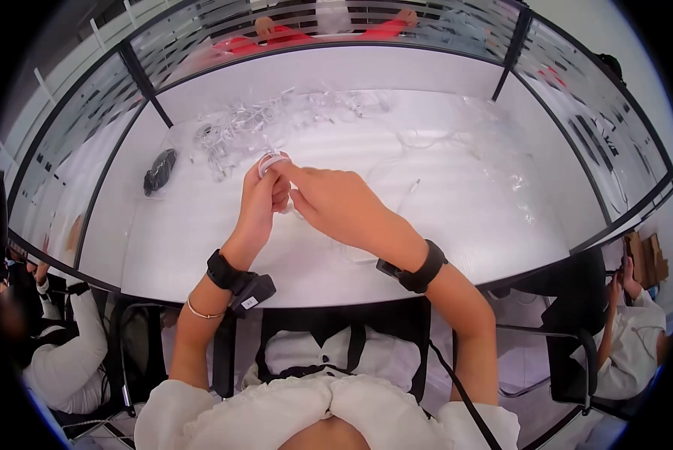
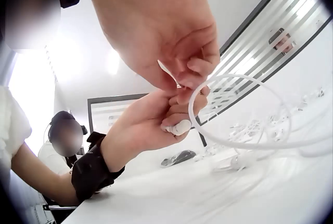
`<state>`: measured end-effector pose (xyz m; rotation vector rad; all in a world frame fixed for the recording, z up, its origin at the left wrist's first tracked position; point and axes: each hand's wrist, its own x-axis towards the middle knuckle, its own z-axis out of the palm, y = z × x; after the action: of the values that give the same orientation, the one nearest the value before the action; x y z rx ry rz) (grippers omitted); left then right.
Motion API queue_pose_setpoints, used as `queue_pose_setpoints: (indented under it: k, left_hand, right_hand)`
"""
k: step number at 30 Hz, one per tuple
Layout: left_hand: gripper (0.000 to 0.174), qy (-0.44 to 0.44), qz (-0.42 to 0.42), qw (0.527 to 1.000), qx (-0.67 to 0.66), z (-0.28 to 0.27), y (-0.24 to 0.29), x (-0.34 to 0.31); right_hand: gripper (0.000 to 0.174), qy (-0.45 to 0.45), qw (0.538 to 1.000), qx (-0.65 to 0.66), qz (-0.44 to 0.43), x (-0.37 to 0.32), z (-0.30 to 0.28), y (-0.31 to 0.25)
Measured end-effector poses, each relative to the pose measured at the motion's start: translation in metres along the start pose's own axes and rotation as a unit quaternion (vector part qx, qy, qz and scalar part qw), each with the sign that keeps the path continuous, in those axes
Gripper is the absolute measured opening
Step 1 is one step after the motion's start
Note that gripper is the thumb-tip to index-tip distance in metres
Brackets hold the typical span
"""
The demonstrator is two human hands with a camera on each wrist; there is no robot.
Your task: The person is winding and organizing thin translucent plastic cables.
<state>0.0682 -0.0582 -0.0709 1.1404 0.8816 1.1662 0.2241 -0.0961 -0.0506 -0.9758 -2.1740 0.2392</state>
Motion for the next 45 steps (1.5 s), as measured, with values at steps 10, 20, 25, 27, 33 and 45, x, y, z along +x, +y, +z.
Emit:
queue_pose_setpoints:
  k: [10, 20, 25, 27, 33, 45]
  left_hand:
    - [0.017, 0.077, 0.122, 0.989, 0.027, 0.002, -0.009, 0.003]
    - [0.027, 0.042, 0.181, 0.975, 0.119, -0.004, -0.015, 0.009]
    - [0.025, -0.009, 0.154, 0.980, 0.128, -0.012, -0.012, 0.012]
    - [0.026, -0.024, 0.137, 0.979, 0.150, -0.018, -0.013, 0.016]
    - [0.025, -0.075, 0.088, 0.980, 0.159, -0.024, -0.010, 0.020]
    - [0.021, -0.103, 0.071, 0.979, 0.163, -0.020, -0.009, 0.029]
  right_hand:
    - [0.034, 0.035, 0.998, -0.059, -0.007, 0.026, 0.012, -0.006]
    - [0.017, 0.098, 0.992, 0.026, 0.072, 0.044, 0.018, 0.011]
    - [0.020, 0.082, 0.980, 0.113, 0.140, 0.047, 0.024, 0.027]
    - [0.020, 0.071, 0.973, 0.157, 0.152, 0.048, 0.026, 0.035]
    - [0.019, 0.046, 0.970, 0.172, 0.165, 0.046, 0.021, 0.042]
    - [0.011, 0.106, 0.990, -0.032, 0.085, 0.042, 0.020, 0.040]
